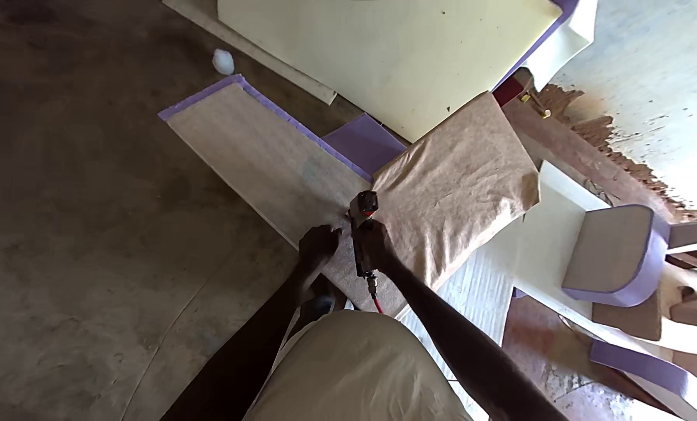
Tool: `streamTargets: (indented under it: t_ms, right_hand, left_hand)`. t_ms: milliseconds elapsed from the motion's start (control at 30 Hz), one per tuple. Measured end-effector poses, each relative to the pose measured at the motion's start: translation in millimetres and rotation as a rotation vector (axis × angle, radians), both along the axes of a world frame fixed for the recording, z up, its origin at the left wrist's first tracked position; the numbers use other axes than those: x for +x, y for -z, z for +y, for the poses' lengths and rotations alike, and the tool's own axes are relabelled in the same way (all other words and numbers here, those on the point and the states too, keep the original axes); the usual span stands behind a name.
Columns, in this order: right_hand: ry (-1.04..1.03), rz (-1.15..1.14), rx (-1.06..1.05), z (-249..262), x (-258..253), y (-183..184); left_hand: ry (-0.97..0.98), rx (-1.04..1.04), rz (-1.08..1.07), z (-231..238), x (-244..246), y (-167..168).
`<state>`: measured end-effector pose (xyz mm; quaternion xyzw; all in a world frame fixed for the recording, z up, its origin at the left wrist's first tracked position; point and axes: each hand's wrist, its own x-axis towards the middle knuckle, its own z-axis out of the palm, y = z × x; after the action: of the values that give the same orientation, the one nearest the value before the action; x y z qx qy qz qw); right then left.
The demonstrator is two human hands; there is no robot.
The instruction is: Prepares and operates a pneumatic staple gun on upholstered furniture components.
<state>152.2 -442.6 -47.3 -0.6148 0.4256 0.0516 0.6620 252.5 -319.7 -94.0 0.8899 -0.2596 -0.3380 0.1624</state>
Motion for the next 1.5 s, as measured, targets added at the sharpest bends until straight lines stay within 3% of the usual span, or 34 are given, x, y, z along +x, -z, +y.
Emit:
streamTargets:
  t_ms: [133, 267, 333, 433, 600, 700, 867, 1033, 1233, 1367, 1500]
  right_hand:
    - [-0.092, 0.023, -0.141, -0.9, -4.1, 17.9]
    - [-0.045, -0.114, 0.134, -18.8, -13.5, -2.0]
    - [-0.053, -0.14, 0.14, -26.4, -33.5, -15.6]
    - [-0.088, -0.105, 0.065, -26.8, -90.8, -32.7]
    - [-0.09, 0.1, -0.032, -38.2, -193.0, -49.6]
    - [-0.015, 0.125, -0.04, -56.3, -257.9, -44.9]
    - [0.066, 0.168, -0.054, -101.3, -347.3, -6.6]
    - [0.074, 0.127, -0.06, -165.8, -421.9, 20.3]
    - [0.117, 0.092, -0.083, -232.9, -497.7, 9.4]
    - [-0.19, 0.18, -0.302, -306.4, -485.8, -1.7]
    - [-0.719, 0.229, -0.651, -377.1, -410.6, -28.1]
  left_hand:
    - [-0.024, -0.055, 0.035, 12.0, -18.3, 6.7]
    - [-0.079, -0.21, 0.262, 15.1, -49.9, 19.0]
    - [-0.131, -0.326, 0.43, 9.3, -67.9, 24.1]
    - [-0.223, -0.412, 0.653, -2.6, -101.3, 28.6]
    - [-0.371, -0.492, 0.81, -33.5, -145.7, 23.5]
    - [-0.419, -0.448, 0.84, -54.1, -168.1, 16.9]
    - [-0.435, -0.374, 0.754, -80.7, -204.4, 14.8]
    - [-0.639, -0.416, 0.621, -99.0, -275.5, 23.5]
    - [-0.738, -0.234, 0.876, -101.1, -338.5, 18.2]
    - [-0.937, -0.312, 0.919, -115.1, -355.2, 27.4]
    - [-1.178, -0.562, 0.918, -138.8, -372.0, 59.8]
